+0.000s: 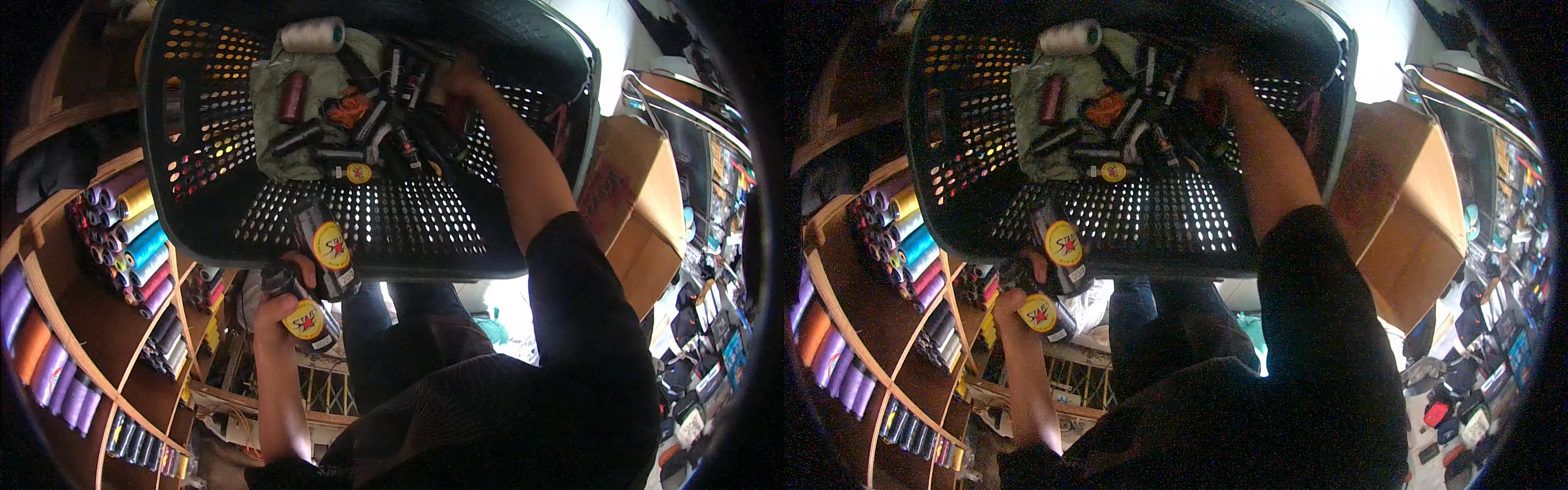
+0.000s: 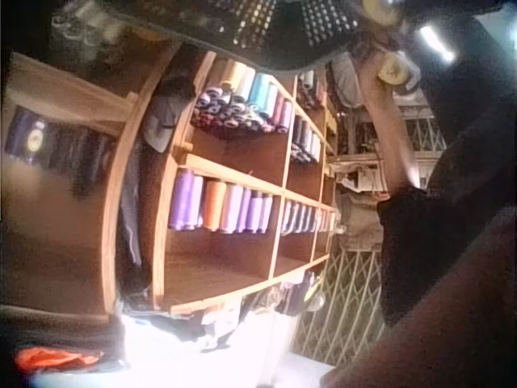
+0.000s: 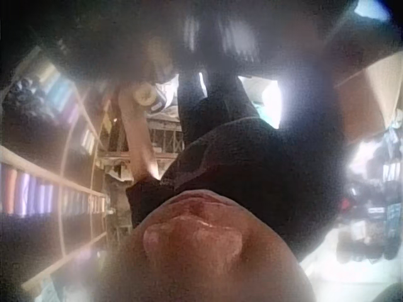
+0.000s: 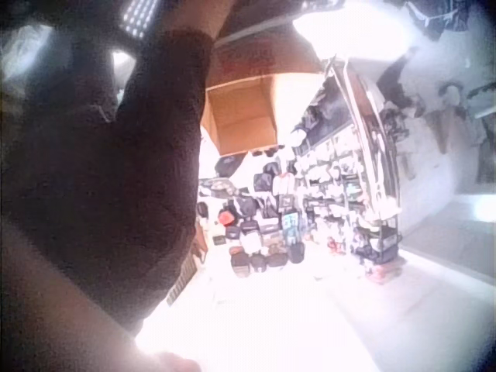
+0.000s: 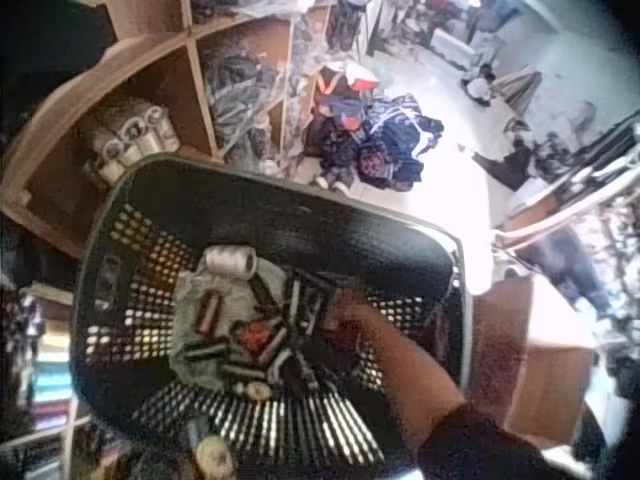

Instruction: The person repeatedly picks up thread spools from a black plastic basket and places them onto a wooden shelf. The person handles spools of various colors, moving them one by one from the basket to the shelf.

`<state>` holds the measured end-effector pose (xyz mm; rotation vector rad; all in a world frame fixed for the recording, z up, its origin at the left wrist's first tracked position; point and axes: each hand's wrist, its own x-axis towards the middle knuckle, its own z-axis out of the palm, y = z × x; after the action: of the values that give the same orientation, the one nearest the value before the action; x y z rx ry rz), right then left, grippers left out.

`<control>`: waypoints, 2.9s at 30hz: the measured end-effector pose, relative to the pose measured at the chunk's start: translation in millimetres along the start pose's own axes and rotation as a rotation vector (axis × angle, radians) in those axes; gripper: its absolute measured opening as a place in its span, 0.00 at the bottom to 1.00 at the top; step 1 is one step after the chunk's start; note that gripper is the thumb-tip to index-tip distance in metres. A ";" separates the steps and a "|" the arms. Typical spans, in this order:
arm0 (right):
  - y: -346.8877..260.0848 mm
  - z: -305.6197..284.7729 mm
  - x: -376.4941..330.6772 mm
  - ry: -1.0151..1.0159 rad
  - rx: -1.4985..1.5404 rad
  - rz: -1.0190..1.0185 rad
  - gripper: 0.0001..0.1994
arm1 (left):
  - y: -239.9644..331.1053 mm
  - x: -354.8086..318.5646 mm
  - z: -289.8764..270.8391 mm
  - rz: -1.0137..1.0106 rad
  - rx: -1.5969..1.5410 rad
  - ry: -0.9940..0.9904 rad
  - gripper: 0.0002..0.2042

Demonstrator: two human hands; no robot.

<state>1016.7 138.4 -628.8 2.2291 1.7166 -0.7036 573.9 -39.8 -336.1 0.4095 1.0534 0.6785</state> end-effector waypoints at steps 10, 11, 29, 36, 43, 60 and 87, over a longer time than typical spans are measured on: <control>-3.7 -27.5 -24.1 -0.006 0.443 0.356 0.38 | 10.3 1.0 20.5 -0.037 -0.099 -0.024 0.23; -34.6 -48.9 -50.8 0.120 0.367 0.384 0.39 | 5.4 -4.0 16.4 -0.016 -0.093 -0.014 0.21; -411.1 -237.9 -462.5 0.242 1.066 -1.163 0.31 | 21.4 -225.8 -101.6 0.468 -0.206 0.208 0.12; -617.3 -278.8 -557.4 0.708 0.766 -1.957 0.22 | 16.9 -316.4 -168.1 0.643 -0.189 0.383 0.14; -698.0 -295.7 -579.2 0.683 0.258 -1.906 0.20 | 21.7 -351.5 -209.2 0.810 -0.096 0.337 0.16; -775.3 -319.2 -594.0 0.333 -0.372 -1.368 0.17 | 52.8 -377.0 -254.4 0.945 -0.122 0.442 0.22; -728.1 -231.6 -660.6 0.171 0.347 -1.785 0.11 | -8.0 -444.5 -277.2 1.157 -0.322 0.529 0.25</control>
<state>246.2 -103.3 -22.1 0.1826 3.5352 -1.0433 185.4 -352.1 -174.7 0.5610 1.1130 2.0446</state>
